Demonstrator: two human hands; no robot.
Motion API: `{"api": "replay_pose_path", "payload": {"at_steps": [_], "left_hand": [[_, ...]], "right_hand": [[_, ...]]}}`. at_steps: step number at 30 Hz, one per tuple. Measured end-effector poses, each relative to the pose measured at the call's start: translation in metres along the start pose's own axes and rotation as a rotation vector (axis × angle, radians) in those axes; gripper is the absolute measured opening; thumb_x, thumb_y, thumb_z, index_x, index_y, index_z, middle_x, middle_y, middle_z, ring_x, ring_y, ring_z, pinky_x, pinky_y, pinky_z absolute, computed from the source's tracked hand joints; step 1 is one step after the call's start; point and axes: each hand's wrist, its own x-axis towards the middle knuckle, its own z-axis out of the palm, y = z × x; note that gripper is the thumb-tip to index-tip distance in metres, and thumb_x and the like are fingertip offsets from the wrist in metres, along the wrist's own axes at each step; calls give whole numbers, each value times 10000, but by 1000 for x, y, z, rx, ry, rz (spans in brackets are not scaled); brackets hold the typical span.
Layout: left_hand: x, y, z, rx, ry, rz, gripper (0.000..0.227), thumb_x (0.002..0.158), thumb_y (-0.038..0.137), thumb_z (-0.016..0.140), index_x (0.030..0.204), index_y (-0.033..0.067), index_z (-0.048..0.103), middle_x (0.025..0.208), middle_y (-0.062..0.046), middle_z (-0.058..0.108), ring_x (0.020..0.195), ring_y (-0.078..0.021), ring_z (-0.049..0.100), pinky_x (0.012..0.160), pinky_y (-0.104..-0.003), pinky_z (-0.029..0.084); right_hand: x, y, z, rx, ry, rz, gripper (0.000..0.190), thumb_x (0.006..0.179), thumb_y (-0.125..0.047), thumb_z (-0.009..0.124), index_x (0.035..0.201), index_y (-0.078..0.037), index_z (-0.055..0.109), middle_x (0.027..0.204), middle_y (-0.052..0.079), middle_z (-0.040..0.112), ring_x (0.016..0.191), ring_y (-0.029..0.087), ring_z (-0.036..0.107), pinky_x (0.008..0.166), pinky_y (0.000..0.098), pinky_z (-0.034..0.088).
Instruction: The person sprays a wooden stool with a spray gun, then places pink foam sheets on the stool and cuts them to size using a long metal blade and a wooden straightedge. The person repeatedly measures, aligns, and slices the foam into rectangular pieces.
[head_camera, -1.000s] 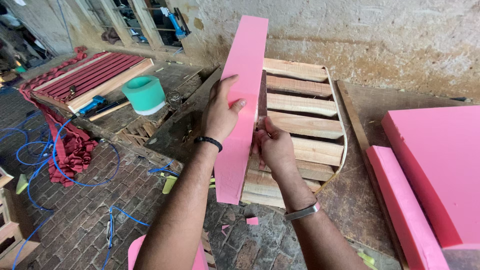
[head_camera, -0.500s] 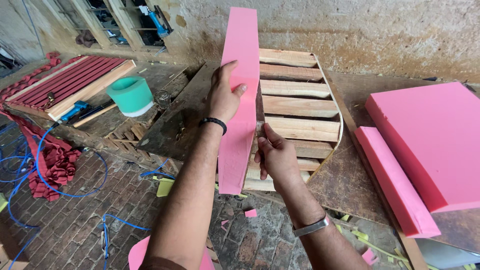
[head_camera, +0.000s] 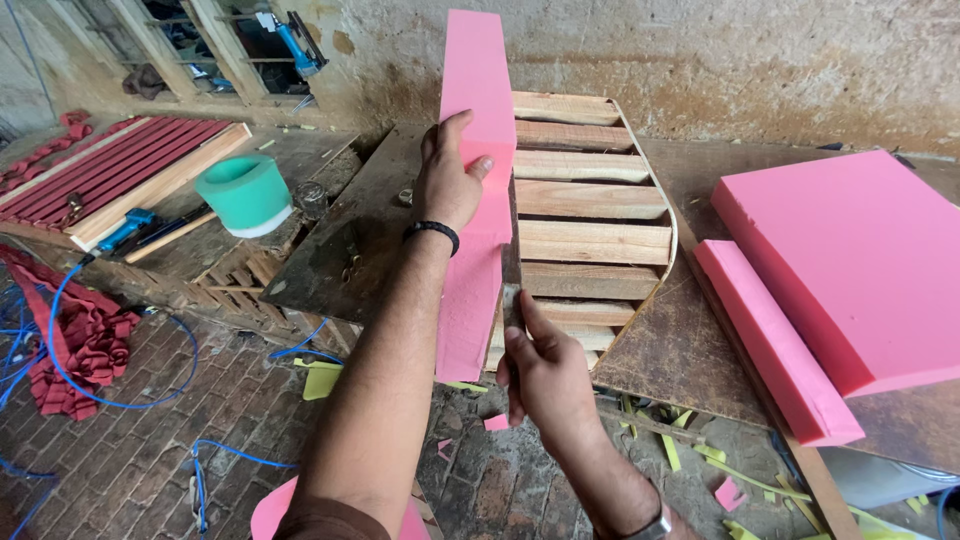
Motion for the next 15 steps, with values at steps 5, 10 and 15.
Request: {"api": "replay_pose_path", "payload": {"at_steps": [5, 10, 15], "left_hand": [[-3, 1, -2, 16, -27, 13, 655, 935, 160, 732, 1490, 239, 393, 1553, -115, 387, 1415, -312, 454, 1102, -440, 465], [-7, -1, 0, -13, -1, 34, 675, 912, 218, 759, 1490, 232, 411, 1554, -149, 387, 1409, -339, 459, 1108, -453, 464], [-7, 1, -1, -19, 50, 76, 661, 904, 337, 774, 1470, 204, 459, 1517, -164, 452, 1399, -352, 467, 1109, -470, 446]], "right_hand": [[-40, 24, 3, 54, -10, 65, 611, 1004, -178, 502, 1591, -189, 333, 571, 72, 587, 339, 145, 428, 330, 298, 400], [-78, 83, -33, 211, 119, 49, 609, 949, -152, 569, 1549, -161, 470, 534, 130, 602, 357, 208, 528, 354, 339, 436], [-39, 148, -139, 72, 127, -195, 617, 943, -152, 552, 1547, -140, 421, 614, 140, 684, 505, 231, 662, 512, 352, 555]]}}
